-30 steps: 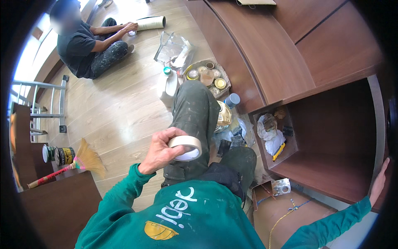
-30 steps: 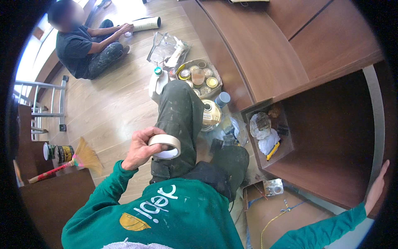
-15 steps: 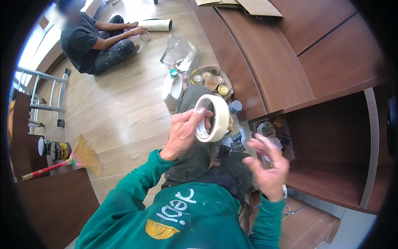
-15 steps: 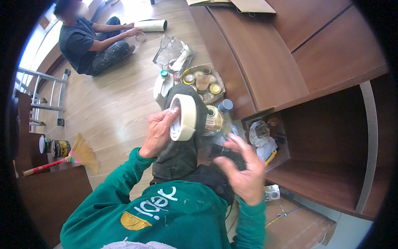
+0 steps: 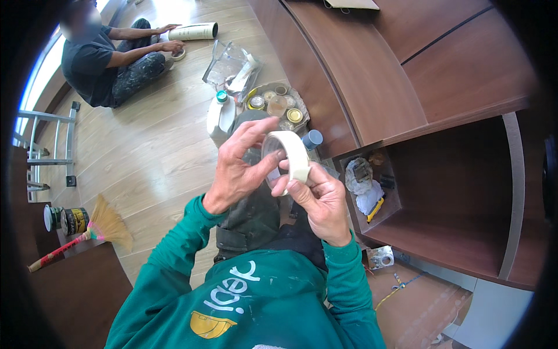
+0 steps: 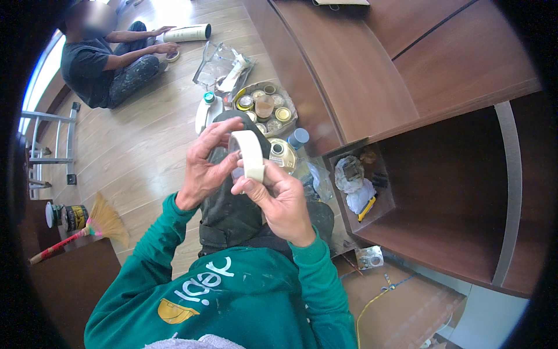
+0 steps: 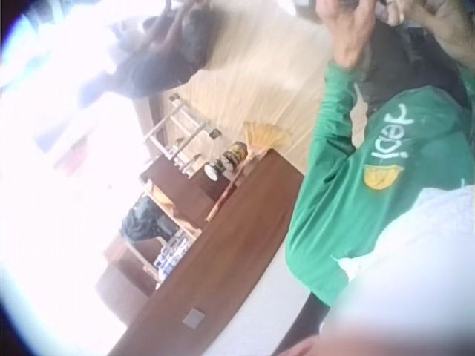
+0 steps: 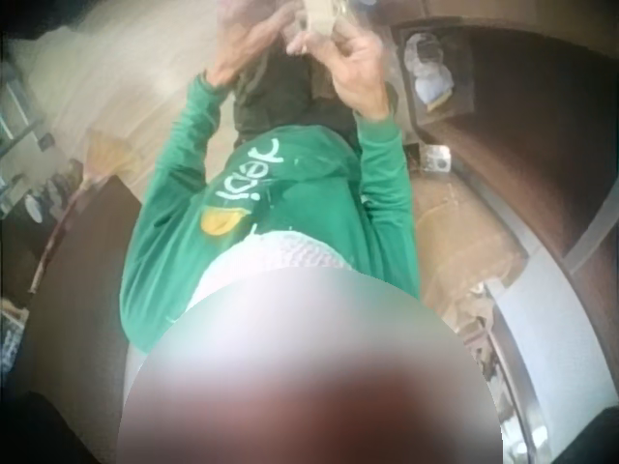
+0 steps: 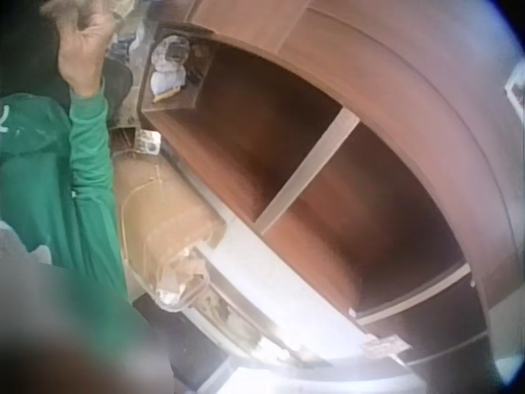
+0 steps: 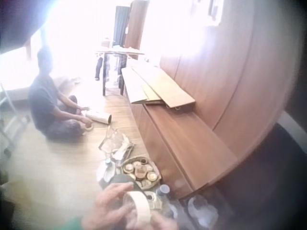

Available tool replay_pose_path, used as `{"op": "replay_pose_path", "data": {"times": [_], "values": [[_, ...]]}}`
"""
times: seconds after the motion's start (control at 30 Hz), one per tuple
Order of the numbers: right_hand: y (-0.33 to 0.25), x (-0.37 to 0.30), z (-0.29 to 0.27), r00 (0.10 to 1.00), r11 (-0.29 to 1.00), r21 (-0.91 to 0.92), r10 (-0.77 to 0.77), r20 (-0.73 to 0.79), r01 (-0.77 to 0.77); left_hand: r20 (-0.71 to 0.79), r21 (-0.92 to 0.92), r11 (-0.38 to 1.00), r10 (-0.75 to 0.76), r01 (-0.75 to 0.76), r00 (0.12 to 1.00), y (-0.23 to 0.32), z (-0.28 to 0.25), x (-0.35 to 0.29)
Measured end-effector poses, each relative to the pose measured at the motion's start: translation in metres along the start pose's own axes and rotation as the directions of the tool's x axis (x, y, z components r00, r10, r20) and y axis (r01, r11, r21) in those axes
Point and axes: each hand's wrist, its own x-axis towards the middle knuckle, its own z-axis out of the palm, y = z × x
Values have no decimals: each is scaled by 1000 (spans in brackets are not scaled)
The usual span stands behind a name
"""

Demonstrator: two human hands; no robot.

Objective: The person is assembling a wooden cabinet. They use a utility knife to trim edges, apply adhesive with a brush, and attach a strip of tape to the cabinet's edge.

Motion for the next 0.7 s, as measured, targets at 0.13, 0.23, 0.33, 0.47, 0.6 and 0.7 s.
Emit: {"op": "replay_pose_path", "data": {"times": [0.13,0.23,0.33,0.47,0.6,0.7], "values": [[-1,-1,4,996,996,-49,-80,-40,78,136,40,995,-97,93,986,2,-5,22],[-3,-3,6,983,986,-115,-133,-127,118,174,-61,968,-229,243,958,6,4,27],[-4,-7,0,960,932,-345,-189,-208,109,168,-47,999,15,-7,986,17,1,32],[-5,-10,-11,925,735,-660,-342,-164,154,352,-83,979,204,-187,914,33,-13,38],[-6,-12,-13,903,638,-738,-421,-92,222,441,-87,981,192,-171,876,37,-10,39],[-5,-14,-8,866,579,-781,-489,-101,235,448,-65,973,228,-224,865,35,-9,42]]}}
